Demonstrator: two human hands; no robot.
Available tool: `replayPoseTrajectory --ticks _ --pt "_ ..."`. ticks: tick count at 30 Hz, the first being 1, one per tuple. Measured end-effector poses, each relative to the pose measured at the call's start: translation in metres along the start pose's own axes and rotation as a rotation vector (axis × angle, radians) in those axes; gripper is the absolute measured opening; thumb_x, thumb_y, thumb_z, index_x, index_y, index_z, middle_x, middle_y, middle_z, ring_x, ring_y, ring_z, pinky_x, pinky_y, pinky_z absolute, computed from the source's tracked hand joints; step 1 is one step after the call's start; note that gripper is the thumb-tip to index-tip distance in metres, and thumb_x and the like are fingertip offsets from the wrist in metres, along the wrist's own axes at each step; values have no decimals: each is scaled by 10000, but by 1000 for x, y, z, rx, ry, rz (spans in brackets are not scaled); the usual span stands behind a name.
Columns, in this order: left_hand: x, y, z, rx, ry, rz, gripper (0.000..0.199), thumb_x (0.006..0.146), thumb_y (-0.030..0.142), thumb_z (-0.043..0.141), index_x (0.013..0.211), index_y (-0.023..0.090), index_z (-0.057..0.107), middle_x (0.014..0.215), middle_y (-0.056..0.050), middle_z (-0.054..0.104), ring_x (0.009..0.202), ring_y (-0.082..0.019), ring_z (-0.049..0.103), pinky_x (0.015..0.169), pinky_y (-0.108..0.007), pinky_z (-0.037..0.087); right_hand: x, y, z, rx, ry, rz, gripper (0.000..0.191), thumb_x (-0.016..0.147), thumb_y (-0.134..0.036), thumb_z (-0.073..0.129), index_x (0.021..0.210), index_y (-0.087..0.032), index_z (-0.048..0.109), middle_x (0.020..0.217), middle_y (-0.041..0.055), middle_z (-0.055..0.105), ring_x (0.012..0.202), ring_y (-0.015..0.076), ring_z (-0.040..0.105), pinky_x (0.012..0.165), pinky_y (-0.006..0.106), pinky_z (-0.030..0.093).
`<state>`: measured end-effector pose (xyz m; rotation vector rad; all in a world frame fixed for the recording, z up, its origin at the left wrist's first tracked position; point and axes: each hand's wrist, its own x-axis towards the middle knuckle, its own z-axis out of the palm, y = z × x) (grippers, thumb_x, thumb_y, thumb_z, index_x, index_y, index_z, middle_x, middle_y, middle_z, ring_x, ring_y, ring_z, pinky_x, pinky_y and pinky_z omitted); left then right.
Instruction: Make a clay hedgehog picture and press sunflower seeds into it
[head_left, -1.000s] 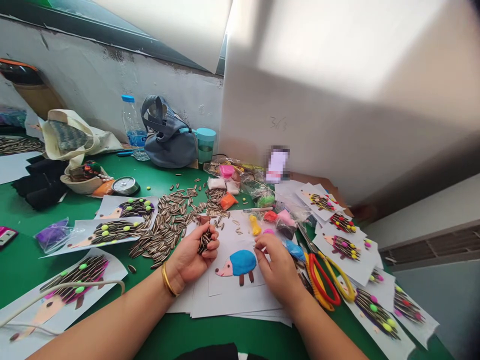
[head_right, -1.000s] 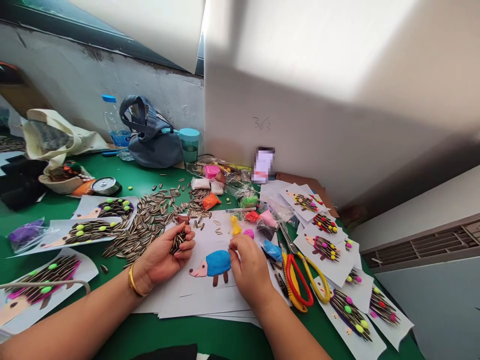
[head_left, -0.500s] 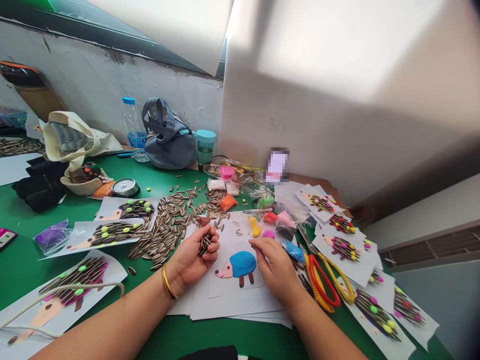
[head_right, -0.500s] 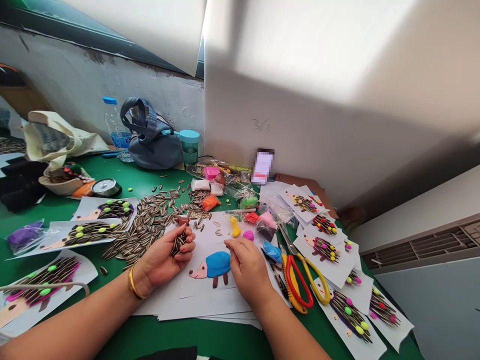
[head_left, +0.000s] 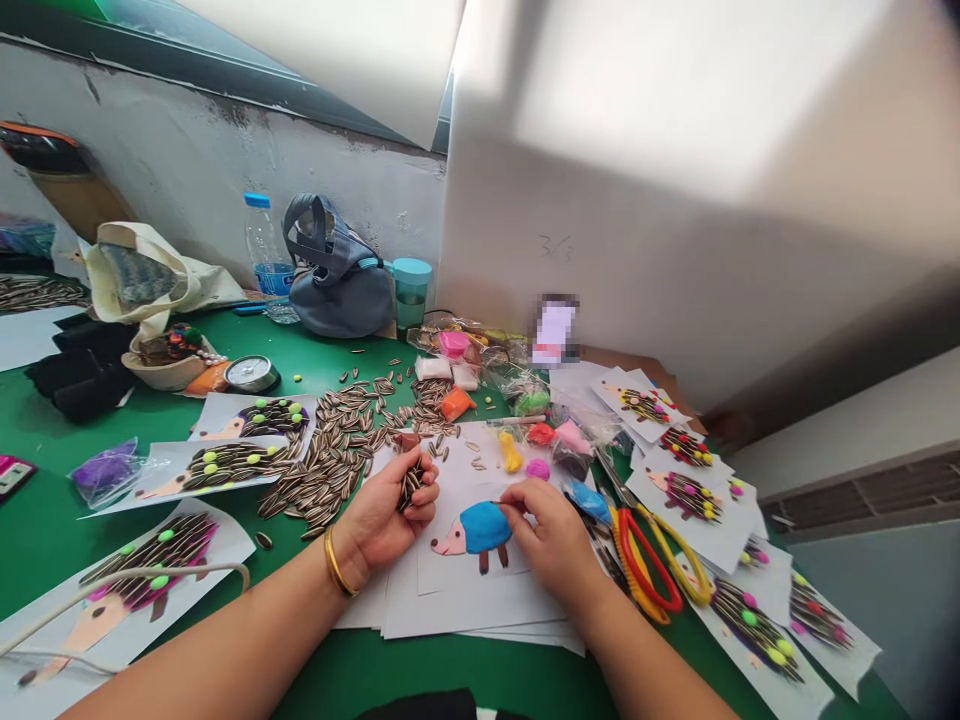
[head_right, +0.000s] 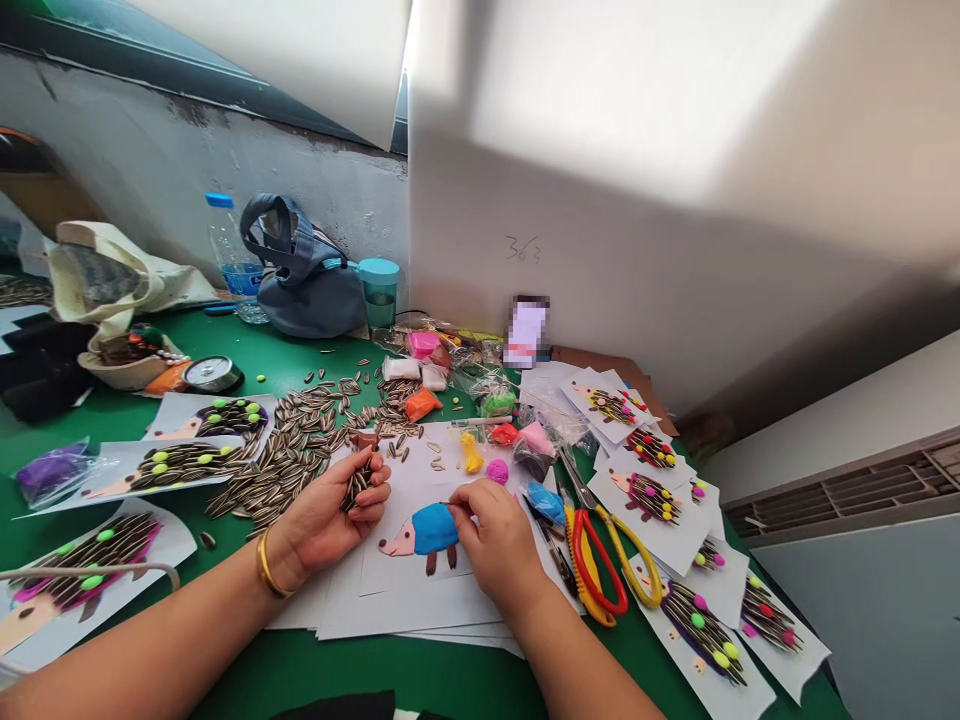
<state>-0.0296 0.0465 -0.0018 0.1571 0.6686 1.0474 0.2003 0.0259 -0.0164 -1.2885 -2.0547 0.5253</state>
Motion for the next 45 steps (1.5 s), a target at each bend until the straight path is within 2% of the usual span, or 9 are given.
replayPoseTrajectory --ticks 5,17,25,34,45 --pt "-1 -1 0 0 -6 8 221 991 256 483 800 151 522 713 33 433 426 -22 368 352 -114 236 0 -1 -1 -12 -4 -11 110 917 -197 557 821 -206 609 813 21 625 792 181 572 713 298 437" --pt "-1 -1 0 7 -11 10 221 984 247 487 787 154 523 714 29 439 432 -30 380 354 -117 263 -2 1 1 -4 44 -13 115 918 -184 488 887 -213 595 850 34 649 807 187 593 726 301 460" --pt "0 -3 1 20 2 19 222 988 237 475 787 153 518 705 28 445 432 -30 383 357 -118 253 3 -11 5 37 56 -94 125 849 -132 534 837 -218 623 968 61 669 948 215 605 862 355 475" --pt "0 -4 1 30 0 26 196 971 232 506 789 157 517 702 28 460 430 -33 391 354 -118 260 2 -18 27 -193 50 -92 97 848 -149 566 858 -212 638 1117 90 637 1065 260 568 911 435 426" --pt "1 -5 0 28 -2 27 205 976 230 489 788 153 522 691 26 461 434 -35 392 359 -118 252 3 -19 30 -238 8 -111 97 860 -127 562 856 -207 618 1083 83 636 1051 251 564 888 412 411"
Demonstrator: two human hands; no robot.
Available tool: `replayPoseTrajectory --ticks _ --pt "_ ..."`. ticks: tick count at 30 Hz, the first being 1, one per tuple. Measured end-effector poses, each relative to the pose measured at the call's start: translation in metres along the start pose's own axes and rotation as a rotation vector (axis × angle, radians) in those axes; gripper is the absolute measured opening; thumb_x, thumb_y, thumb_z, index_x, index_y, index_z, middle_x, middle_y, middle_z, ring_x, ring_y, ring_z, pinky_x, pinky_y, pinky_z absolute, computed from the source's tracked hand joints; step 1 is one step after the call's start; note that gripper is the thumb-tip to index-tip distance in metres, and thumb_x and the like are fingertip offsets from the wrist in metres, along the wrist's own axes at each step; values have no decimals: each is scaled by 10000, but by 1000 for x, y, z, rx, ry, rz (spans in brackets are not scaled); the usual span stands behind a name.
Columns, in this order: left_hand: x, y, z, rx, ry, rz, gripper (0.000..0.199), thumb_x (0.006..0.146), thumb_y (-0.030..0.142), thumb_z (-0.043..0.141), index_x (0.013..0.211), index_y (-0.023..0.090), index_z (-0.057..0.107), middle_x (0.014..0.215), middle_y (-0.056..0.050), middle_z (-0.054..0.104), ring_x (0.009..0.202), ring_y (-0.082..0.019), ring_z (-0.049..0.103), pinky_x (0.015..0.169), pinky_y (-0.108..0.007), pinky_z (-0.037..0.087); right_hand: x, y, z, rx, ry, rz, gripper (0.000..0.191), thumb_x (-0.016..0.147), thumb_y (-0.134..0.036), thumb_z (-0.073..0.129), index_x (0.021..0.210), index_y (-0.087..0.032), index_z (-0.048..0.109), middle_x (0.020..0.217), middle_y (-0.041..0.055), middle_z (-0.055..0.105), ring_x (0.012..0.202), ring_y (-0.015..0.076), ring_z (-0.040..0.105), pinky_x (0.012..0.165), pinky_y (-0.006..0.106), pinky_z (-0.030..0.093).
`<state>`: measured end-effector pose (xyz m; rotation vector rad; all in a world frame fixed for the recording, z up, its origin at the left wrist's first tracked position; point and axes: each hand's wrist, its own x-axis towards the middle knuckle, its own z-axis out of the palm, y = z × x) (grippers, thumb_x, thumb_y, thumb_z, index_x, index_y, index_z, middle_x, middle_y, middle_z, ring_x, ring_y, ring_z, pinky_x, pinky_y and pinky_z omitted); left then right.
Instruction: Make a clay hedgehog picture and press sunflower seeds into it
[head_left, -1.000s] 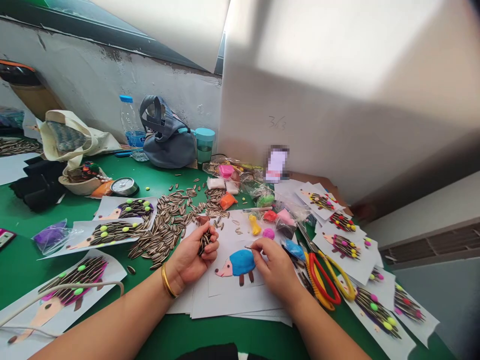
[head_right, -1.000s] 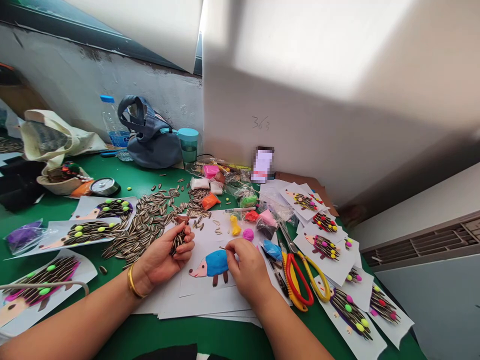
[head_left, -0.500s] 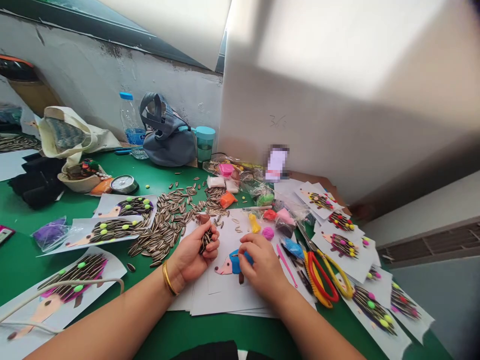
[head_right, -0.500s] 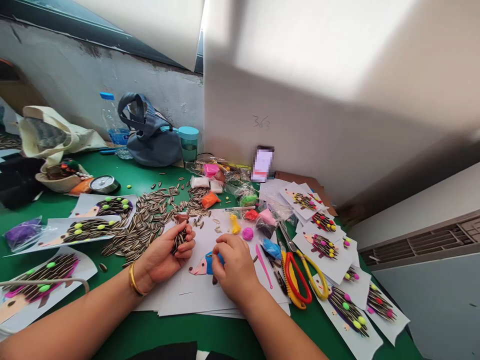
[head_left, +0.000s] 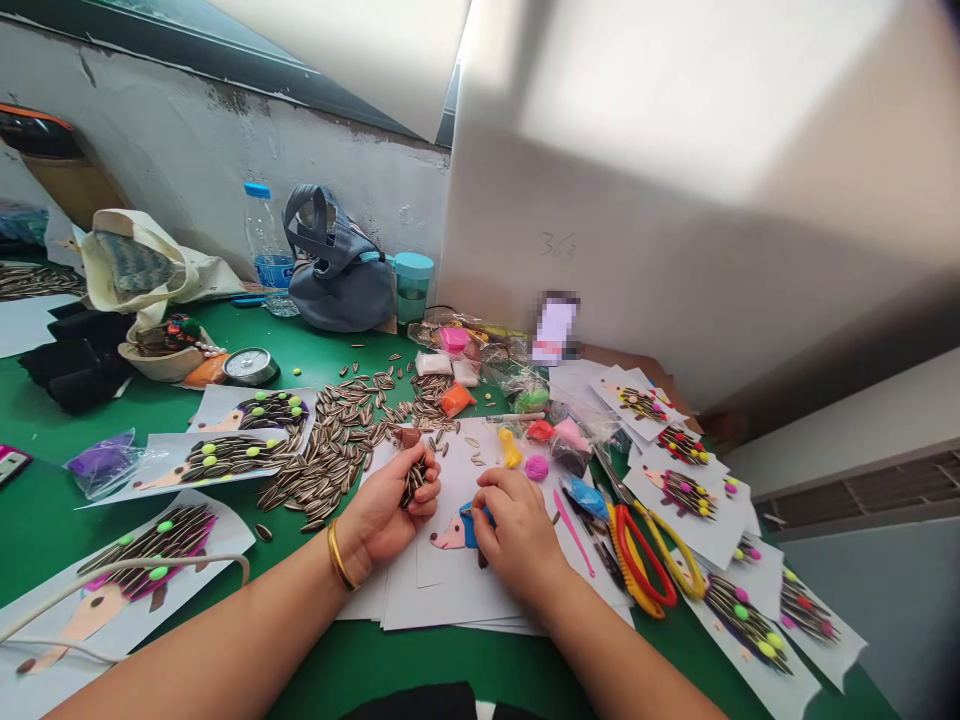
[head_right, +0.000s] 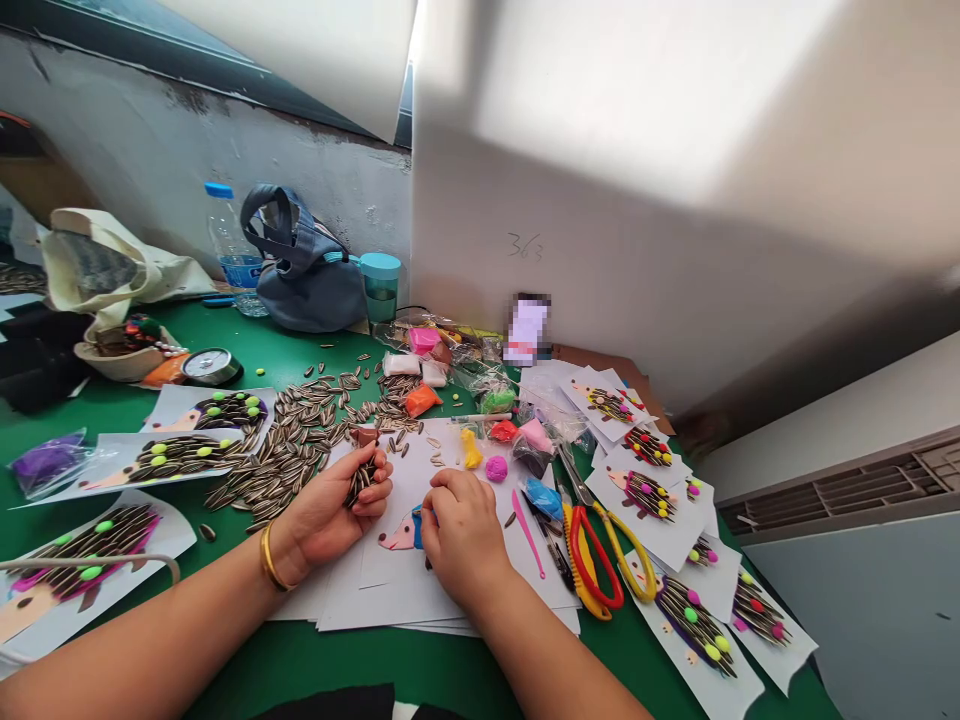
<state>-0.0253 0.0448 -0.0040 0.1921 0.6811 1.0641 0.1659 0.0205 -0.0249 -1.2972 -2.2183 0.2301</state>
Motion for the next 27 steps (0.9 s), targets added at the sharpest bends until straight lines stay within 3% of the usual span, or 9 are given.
replayPoseTrajectory --ticks 27 --pt "1 0 -1 19 9 -18 209 984 237 477 800 151 524 697 26 460 439 -34 381 375 -133 236 -1 1 4 -57 -45 11 94 854 -104 588 846 -196 604 1029 66 628 1005 234 541 876 393 365"
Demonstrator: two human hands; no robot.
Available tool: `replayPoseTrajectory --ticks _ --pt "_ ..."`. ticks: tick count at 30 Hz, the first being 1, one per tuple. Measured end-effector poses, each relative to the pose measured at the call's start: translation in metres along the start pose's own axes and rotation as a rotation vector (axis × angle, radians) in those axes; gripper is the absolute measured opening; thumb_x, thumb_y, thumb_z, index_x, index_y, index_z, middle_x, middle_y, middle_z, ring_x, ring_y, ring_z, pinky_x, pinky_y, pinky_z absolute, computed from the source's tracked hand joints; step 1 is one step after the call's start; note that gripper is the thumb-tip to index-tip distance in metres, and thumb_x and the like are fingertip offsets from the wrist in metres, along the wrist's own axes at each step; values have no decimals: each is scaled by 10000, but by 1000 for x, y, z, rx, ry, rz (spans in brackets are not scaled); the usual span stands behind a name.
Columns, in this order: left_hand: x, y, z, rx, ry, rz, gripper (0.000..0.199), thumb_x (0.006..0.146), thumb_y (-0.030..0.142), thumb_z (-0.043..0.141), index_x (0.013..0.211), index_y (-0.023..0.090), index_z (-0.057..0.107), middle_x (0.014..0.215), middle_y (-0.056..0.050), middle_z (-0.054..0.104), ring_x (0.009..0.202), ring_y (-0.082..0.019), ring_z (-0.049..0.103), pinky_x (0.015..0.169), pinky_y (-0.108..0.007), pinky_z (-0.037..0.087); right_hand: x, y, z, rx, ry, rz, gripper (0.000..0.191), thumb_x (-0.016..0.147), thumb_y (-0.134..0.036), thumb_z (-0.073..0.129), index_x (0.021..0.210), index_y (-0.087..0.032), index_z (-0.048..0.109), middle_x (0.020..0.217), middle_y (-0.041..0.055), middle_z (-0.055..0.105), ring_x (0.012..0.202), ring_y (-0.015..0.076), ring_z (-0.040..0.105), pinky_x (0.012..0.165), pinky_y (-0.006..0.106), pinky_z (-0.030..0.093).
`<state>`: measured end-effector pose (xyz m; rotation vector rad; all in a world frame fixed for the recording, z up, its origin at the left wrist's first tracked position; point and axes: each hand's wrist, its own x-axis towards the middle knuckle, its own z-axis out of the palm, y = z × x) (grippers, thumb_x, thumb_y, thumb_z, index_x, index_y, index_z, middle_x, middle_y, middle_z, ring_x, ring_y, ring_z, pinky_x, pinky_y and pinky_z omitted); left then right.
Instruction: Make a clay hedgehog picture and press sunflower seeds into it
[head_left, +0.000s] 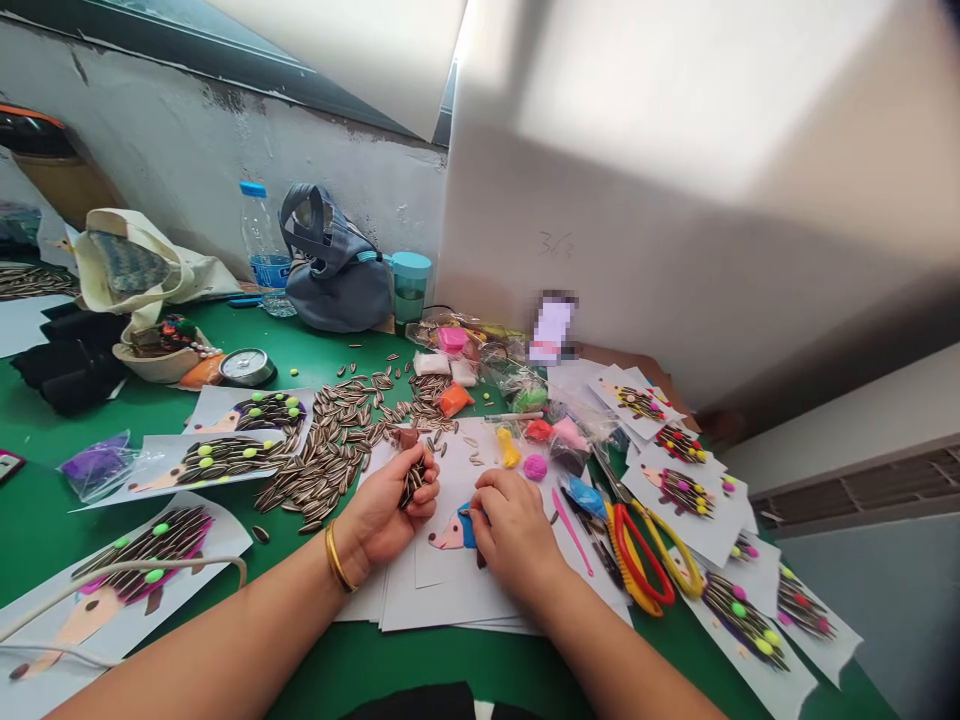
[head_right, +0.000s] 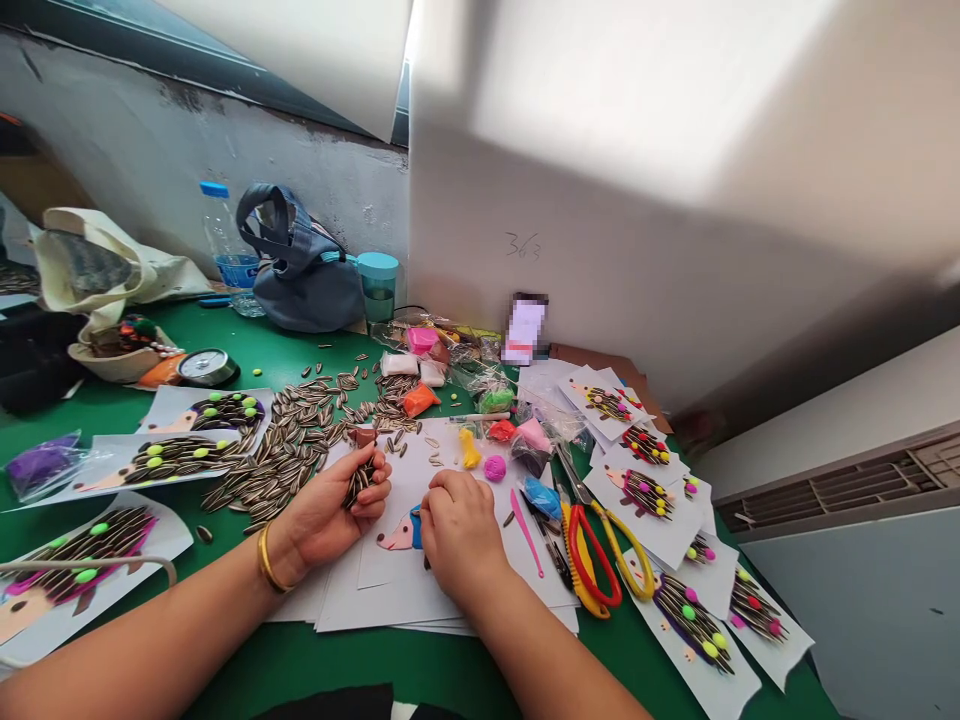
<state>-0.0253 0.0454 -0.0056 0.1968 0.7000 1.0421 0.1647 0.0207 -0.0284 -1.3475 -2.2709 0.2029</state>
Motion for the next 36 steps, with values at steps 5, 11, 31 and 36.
replayPoseTrajectory --ticks 5,11,31,36 --pt "0 1 1 0 -1 0 219 985 232 471 787 151 519 689 27 455 437 -35 379 373 -133 231 -1 -1 -5 38 0 11 128 829 -136 632 937 -205 637 1055 66 625 1024 237 540 885 387 347" --pt "-1 0 1 4 -3 2 221 989 235 467 794 149 522 691 26 460 439 -33 378 376 -130 234 0 -2 -10 27 -30 -17 194 829 -128 672 984 -244 673 963 29 669 938 221 542 818 362 312" --pt "0 0 0 -7 -7 -5 231 991 243 464 791 147 530 687 26 458 433 -32 380 365 -127 233 4 -2 -1 -91 -75 -81 117 861 -135 682 896 -244 709 847 9 680 849 195 519 764 346 285" --pt "-1 0 1 1 -10 8 226 979 248 483 781 148 529 685 28 460 427 -30 379 365 -125 240 3 -5 -8 -88 -76 -78 137 871 -134 659 921 -249 714 864 25 669 853 201 518 769 352 296"
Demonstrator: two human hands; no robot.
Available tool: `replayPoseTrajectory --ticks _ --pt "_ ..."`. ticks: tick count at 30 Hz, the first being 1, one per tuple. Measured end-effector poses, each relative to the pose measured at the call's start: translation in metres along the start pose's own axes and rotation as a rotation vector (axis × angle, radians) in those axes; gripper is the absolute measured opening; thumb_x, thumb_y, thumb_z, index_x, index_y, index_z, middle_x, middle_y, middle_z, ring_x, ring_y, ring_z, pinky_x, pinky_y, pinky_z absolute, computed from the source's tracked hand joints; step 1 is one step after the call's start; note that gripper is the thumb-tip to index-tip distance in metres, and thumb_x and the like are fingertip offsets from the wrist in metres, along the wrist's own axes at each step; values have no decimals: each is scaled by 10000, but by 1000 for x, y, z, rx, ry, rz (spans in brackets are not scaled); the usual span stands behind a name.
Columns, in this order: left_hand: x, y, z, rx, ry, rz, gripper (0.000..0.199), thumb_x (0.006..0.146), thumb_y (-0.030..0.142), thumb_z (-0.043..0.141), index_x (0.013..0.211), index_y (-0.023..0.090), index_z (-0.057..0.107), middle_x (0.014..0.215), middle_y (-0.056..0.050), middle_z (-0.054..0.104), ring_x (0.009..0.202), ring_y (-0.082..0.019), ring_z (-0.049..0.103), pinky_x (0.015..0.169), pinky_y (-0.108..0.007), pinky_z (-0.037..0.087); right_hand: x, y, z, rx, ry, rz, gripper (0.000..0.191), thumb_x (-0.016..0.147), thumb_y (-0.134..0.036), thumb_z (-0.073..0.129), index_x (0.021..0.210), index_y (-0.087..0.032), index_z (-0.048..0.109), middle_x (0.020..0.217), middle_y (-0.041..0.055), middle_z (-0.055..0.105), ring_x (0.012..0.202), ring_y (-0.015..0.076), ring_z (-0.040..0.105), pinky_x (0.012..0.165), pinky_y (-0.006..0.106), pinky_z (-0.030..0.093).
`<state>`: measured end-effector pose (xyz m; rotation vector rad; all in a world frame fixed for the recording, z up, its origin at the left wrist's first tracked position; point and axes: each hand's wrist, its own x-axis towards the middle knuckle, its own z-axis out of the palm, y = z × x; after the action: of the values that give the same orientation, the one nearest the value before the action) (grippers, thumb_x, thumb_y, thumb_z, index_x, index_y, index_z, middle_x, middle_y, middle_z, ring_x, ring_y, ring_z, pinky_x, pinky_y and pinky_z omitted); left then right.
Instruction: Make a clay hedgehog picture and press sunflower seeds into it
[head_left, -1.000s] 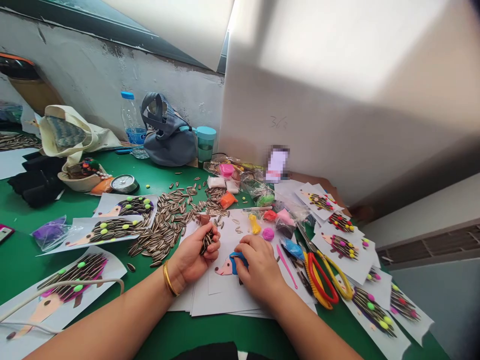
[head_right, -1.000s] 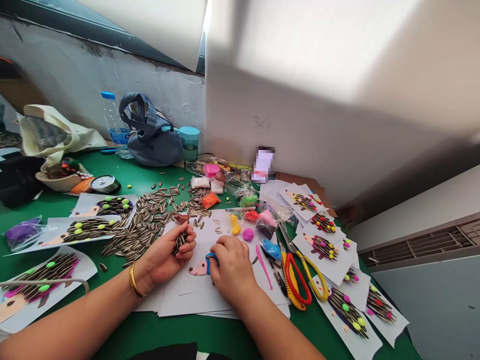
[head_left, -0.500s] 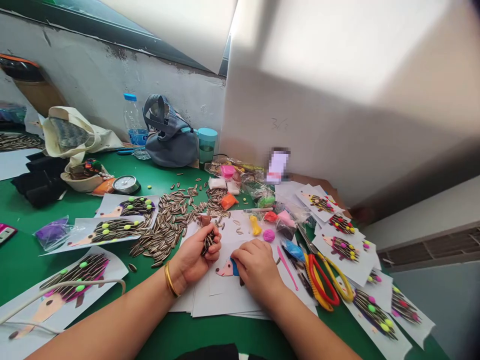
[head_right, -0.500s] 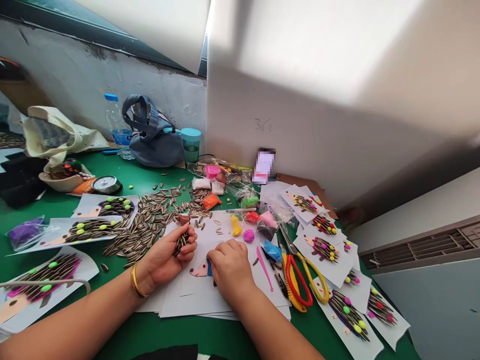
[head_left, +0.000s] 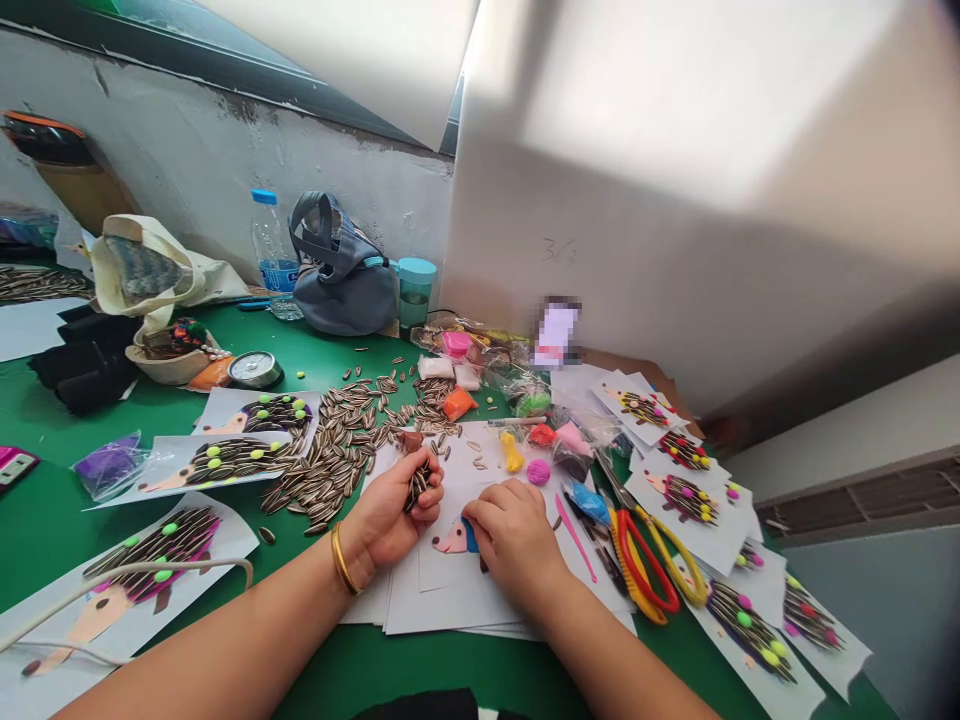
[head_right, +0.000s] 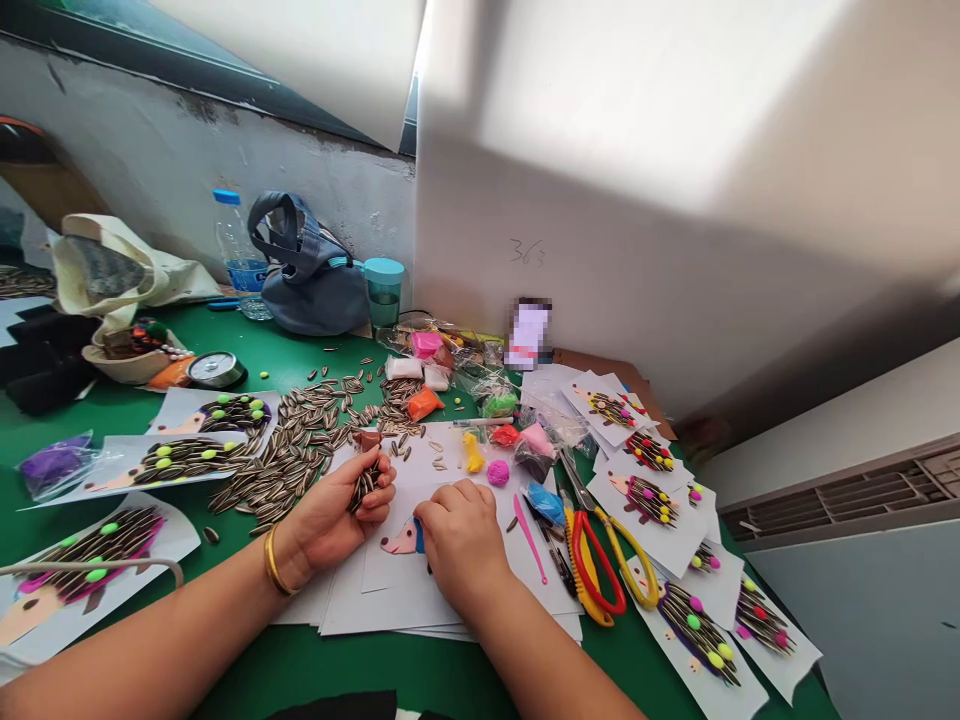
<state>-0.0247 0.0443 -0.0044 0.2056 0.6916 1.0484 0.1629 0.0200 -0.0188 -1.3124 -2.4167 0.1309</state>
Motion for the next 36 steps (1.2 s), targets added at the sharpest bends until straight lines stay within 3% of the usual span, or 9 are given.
replayPoseTrajectory --ticks 6,14,21,27,31,36 --pt "0 2 1 18 3 -15 205 940 248 502 761 153 535 671 31 455 417 -28 366 361 -125 221 -2 -1 -6 107 78 19 179 901 -183 617 1022 -264 720 867 32 652 859 203 525 771 357 320" --pt "-14 -9 12 154 -13 -198 151 845 195 507 731 131 581 628 28 463 372 -16 292 352 -139 131 -5 -4 -16 357 225 59 212 951 -233 538 1107 -228 682 973 64 653 925 219 552 823 365 410" --pt "-28 -31 22 329 26 -251 214 833 296 561 697 133 586 584 10 510 369 -29 325 362 -154 126 -5 -13 -21 524 160 119 157 869 -170 627 965 -260 713 904 31 628 895 203 557 803 345 446" --pt "-30 -32 22 406 -6 -235 213 817 344 598 739 145 593 601 13 519 395 -31 341 381 -155 118 -8 -13 -23 627 196 118 97 858 -171 617 891 -242 675 913 31 649 913 197 587 819 345 477" --pt "-31 -29 21 394 -39 -264 269 818 393 634 752 134 608 639 2 537 401 -21 355 378 -150 119 -13 -7 -20 802 217 232 52 909 -226 539 900 -225 590 1039 62 691 880 185 642 758 326 526" --pt "-27 -15 19 269 -45 -227 149 824 249 607 729 141 571 652 20 503 401 -10 328 373 -135 123 -16 6 -22 791 220 283 107 940 -271 499 908 -217 585 795 20 659 709 158 633 622 271 514"
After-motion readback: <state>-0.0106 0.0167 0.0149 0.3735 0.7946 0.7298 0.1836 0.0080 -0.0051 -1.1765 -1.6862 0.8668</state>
